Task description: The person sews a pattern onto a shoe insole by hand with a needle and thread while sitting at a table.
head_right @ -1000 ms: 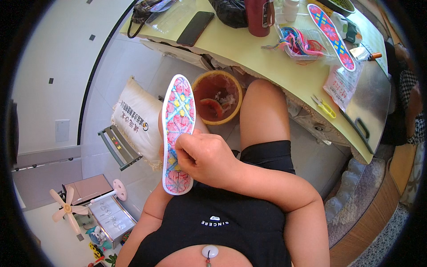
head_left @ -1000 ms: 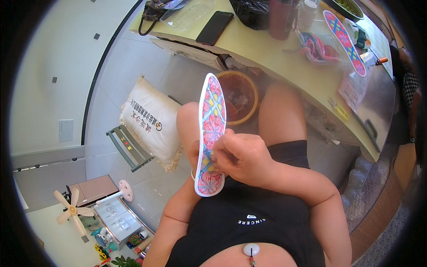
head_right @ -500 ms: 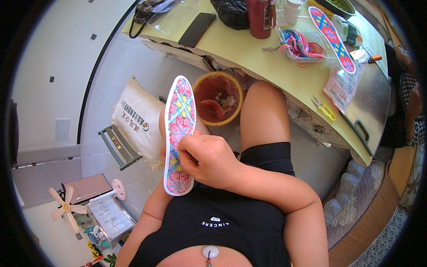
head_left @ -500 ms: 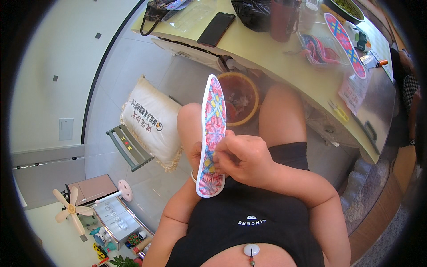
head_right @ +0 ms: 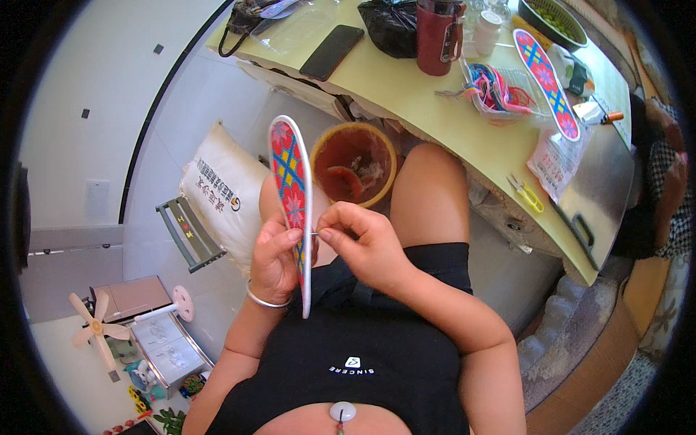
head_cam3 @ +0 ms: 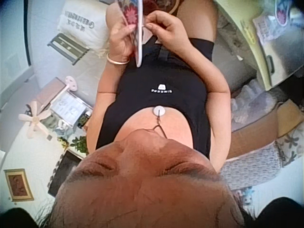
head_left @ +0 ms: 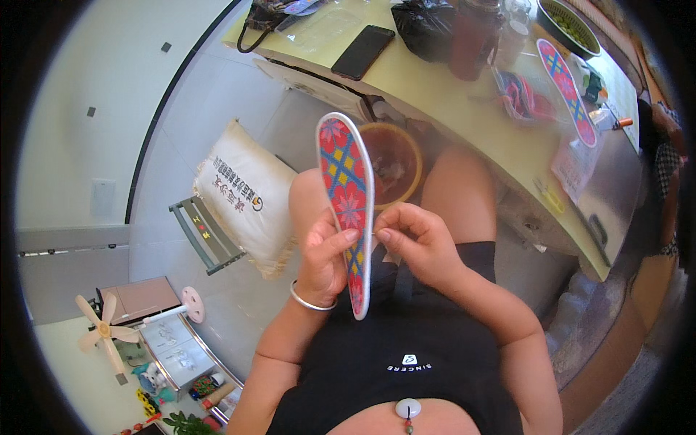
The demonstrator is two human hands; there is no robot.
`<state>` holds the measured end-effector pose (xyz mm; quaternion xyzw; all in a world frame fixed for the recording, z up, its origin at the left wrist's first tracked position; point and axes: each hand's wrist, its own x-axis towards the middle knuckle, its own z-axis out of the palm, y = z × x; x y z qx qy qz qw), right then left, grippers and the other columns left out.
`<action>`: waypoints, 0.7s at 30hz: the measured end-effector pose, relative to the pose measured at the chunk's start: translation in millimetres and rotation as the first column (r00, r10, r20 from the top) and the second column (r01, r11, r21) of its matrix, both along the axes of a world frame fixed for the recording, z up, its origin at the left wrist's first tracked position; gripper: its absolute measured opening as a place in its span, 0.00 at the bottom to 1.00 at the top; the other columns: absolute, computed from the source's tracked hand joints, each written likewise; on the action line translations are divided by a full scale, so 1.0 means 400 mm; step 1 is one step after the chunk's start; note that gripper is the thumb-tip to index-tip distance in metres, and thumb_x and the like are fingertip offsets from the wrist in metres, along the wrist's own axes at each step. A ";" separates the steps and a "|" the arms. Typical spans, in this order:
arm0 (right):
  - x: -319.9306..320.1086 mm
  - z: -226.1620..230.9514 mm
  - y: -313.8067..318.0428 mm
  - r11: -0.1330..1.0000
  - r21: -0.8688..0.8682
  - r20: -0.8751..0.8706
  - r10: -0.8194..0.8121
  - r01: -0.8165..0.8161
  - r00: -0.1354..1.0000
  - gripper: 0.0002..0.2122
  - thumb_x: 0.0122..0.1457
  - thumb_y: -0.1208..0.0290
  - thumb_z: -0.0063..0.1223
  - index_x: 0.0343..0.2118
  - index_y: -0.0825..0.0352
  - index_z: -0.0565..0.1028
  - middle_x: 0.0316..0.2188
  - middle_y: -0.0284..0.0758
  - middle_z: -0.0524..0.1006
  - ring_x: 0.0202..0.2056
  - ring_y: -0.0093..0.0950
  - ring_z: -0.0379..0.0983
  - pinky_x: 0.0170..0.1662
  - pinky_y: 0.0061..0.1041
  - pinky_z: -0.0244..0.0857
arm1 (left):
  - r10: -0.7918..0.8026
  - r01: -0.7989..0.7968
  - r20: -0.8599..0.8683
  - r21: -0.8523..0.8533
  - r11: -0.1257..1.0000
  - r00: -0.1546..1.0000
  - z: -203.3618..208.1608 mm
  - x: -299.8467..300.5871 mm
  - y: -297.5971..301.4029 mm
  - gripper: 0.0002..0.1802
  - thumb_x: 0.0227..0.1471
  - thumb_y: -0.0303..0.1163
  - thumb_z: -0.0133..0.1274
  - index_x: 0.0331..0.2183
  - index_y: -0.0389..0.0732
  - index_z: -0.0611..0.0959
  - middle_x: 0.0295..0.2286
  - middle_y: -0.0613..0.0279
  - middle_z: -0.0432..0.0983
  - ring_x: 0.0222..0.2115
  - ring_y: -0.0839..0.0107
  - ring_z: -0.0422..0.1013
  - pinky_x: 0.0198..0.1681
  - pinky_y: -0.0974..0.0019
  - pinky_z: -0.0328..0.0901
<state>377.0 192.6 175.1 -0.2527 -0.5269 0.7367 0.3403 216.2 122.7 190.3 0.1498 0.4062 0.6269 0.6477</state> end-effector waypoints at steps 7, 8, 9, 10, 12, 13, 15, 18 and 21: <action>0.001 -0.099 -0.026 0.798 -0.544 -0.350 0.067 -0.261 0.934 0.04 0.62 0.72 0.55 0.37 0.64 0.75 0.27 0.24 0.72 0.26 0.15 0.61 0.30 0.15 0.56 | -0.019 0.041 -0.391 0.050 0.998 0.920 0.042 0.024 -0.015 0.21 0.53 0.18 0.53 0.49 0.30 0.70 0.44 0.55 0.76 0.44 0.73 0.73 0.50 0.67 0.68; -0.002 -0.101 -0.028 0.775 -0.572 -0.367 0.051 -0.269 0.929 0.04 0.61 0.71 0.56 0.37 0.64 0.75 0.27 0.24 0.73 0.26 0.15 0.61 0.31 0.15 0.56 | -0.018 0.044 -0.413 0.053 0.998 0.911 0.042 0.024 -0.016 0.21 0.53 0.18 0.53 0.49 0.30 0.70 0.44 0.55 0.76 0.43 0.73 0.73 0.50 0.67 0.68; -0.002 -0.102 -0.030 0.774 -0.575 -0.362 0.049 -0.265 0.931 0.05 0.61 0.71 0.56 0.37 0.64 0.75 0.27 0.25 0.73 0.26 0.15 0.61 0.31 0.16 0.56 | -0.019 0.048 -0.434 0.057 0.997 0.901 0.042 0.025 -0.017 0.20 0.53 0.18 0.53 0.49 0.30 0.70 0.44 0.55 0.76 0.43 0.73 0.73 0.50 0.67 0.68; -0.001 -0.102 -0.032 0.774 -0.577 -0.357 0.046 -0.260 0.933 0.05 0.61 0.71 0.56 0.37 0.64 0.75 0.28 0.25 0.74 0.27 0.15 0.61 0.31 0.16 0.56 | -0.020 0.052 -0.457 0.057 0.997 0.889 0.043 0.027 -0.018 0.20 0.53 0.18 0.53 0.49 0.30 0.70 0.44 0.55 0.76 0.43 0.73 0.73 0.49 0.68 0.68; -0.002 -0.103 -0.033 0.782 -0.570 -0.355 0.045 -0.254 0.934 0.05 0.61 0.70 0.57 0.37 0.64 0.75 0.29 0.25 0.74 0.27 0.15 0.61 0.31 0.16 0.56 | -0.024 0.059 -0.506 0.055 0.997 0.862 0.049 0.030 -0.017 0.20 0.53 0.17 0.53 0.48 0.30 0.70 0.43 0.55 0.76 0.43 0.73 0.73 0.49 0.68 0.68; -0.003 -0.104 -0.033 0.789 -0.560 -0.354 0.046 -0.251 0.934 0.06 0.61 0.70 0.57 0.38 0.65 0.75 0.29 0.26 0.75 0.27 0.15 0.61 0.31 0.16 0.56 | -0.018 0.055 -0.504 0.060 0.997 0.864 0.050 0.030 -0.017 0.20 0.53 0.17 0.53 0.48 0.30 0.70 0.43 0.55 0.76 0.43 0.73 0.73 0.49 0.68 0.68; -0.005 -0.105 -0.033 0.798 -0.550 -0.358 0.043 -0.248 0.933 0.06 0.61 0.70 0.57 0.38 0.65 0.75 0.29 0.26 0.75 0.27 0.15 0.62 0.31 0.16 0.57 | -0.010 0.050 -0.503 0.066 0.997 0.865 0.050 0.028 -0.017 0.20 0.53 0.17 0.53 0.48 0.30 0.70 0.43 0.55 0.76 0.43 0.73 0.73 0.49 0.68 0.69; -0.007 -0.106 -0.032 0.803 -0.541 -0.356 0.049 -0.249 0.933 0.07 0.61 0.70 0.57 0.39 0.65 0.75 0.30 0.27 0.76 0.27 0.15 0.64 0.31 0.16 0.59 | -0.008 0.039 -0.462 0.056 0.998 0.887 0.041 0.021 -0.021 0.21 0.52 0.16 0.53 0.49 0.30 0.70 0.43 0.55 0.76 0.43 0.73 0.73 0.49 0.68 0.68; -0.005 -0.110 -0.028 0.808 -0.533 -0.337 0.069 -0.251 0.939 0.08 0.61 0.70 0.57 0.39 0.66 0.75 0.31 0.28 0.77 0.29 0.16 0.68 0.33 0.17 0.62 | -0.045 0.056 -0.413 0.016 0.998 0.910 0.055 0.022 -0.022 0.23 0.51 0.16 0.54 0.49 0.30 0.69 0.44 0.56 0.75 0.44 0.73 0.73 0.50 0.68 0.68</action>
